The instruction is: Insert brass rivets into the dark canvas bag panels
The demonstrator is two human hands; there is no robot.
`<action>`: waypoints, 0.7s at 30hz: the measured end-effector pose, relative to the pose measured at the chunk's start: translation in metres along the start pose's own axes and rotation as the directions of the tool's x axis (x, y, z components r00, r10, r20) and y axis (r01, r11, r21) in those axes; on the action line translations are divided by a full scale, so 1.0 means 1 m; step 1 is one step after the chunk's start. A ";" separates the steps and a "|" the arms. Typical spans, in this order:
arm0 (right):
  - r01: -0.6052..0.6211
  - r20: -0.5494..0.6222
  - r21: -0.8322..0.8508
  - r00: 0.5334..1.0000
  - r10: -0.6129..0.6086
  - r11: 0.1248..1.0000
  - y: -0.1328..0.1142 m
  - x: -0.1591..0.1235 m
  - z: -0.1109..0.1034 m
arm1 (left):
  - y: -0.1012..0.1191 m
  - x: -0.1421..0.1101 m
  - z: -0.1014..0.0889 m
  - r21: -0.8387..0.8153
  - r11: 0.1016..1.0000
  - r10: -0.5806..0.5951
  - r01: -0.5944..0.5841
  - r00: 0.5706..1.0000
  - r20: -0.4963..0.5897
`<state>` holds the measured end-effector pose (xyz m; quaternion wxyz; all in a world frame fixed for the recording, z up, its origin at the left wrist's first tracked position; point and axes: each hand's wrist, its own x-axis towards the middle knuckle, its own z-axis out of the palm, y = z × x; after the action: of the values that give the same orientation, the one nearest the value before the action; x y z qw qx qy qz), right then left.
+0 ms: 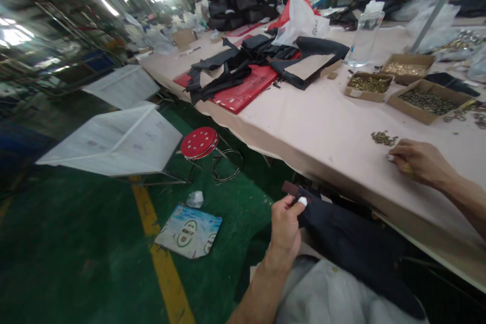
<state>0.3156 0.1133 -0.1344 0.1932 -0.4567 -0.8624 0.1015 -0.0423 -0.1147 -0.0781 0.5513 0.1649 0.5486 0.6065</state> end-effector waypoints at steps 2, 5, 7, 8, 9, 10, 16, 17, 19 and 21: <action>-0.073 -0.036 0.041 0.997 0.074 0.996 0.000 -0.003 0.002 | 0.002 0.000 0.001 -0.006 1.000 -0.019 0.019 1.000 0.009; -0.297 -0.101 0.172 0.943 0.316 0.939 -0.002 -0.004 0.000 | 0.007 0.003 0.004 -0.004 0.999 -0.036 0.036 0.999 0.002; -0.389 -0.095 0.250 0.901 0.423 0.887 -0.003 -0.002 -0.004 | 0.009 0.008 0.005 -0.003 0.999 -0.053 0.053 0.999 -0.008; -0.413 -0.097 0.290 0.885 0.456 0.863 -0.001 -0.001 -0.006 | 0.010 0.011 0.005 -0.007 0.998 -0.069 0.069 0.998 -0.011; -0.433 -0.102 0.326 0.868 0.486 0.841 0.002 -0.001 -0.009 | 0.011 0.014 0.005 -0.015 0.996 -0.088 0.088 0.996 -0.013; -0.448 -0.109 0.352 0.852 0.511 0.822 0.005 -0.001 -0.012 | 0.012 0.016 0.006 -0.025 0.994 -0.106 0.105 0.994 -0.015; -0.441 -0.049 0.311 0.877 0.477 0.842 0.006 -0.006 -0.026 | 0.015 0.022 0.007 -0.032 0.986 -0.161 0.161 0.987 -0.007; -0.423 -0.021 0.291 0.894 0.447 0.858 0.002 -0.007 -0.025 | 0.016 0.023 0.007 -0.029 0.985 -0.168 0.168 0.986 -0.005; -0.393 0.017 0.263 0.915 0.403 0.881 -0.008 -0.006 -0.020 | 0.015 0.024 0.005 -0.025 0.986 -0.167 0.166 0.986 -0.012; -0.384 0.021 0.258 0.919 0.393 0.886 -0.016 -0.003 -0.015 | 0.014 0.026 0.002 -0.018 0.988 -0.153 0.152 0.988 -0.025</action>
<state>0.3116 0.1024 -0.1161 0.2404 -0.5926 -0.7298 0.2418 -0.0568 -0.0891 -0.0757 0.5903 0.1100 0.5618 0.5691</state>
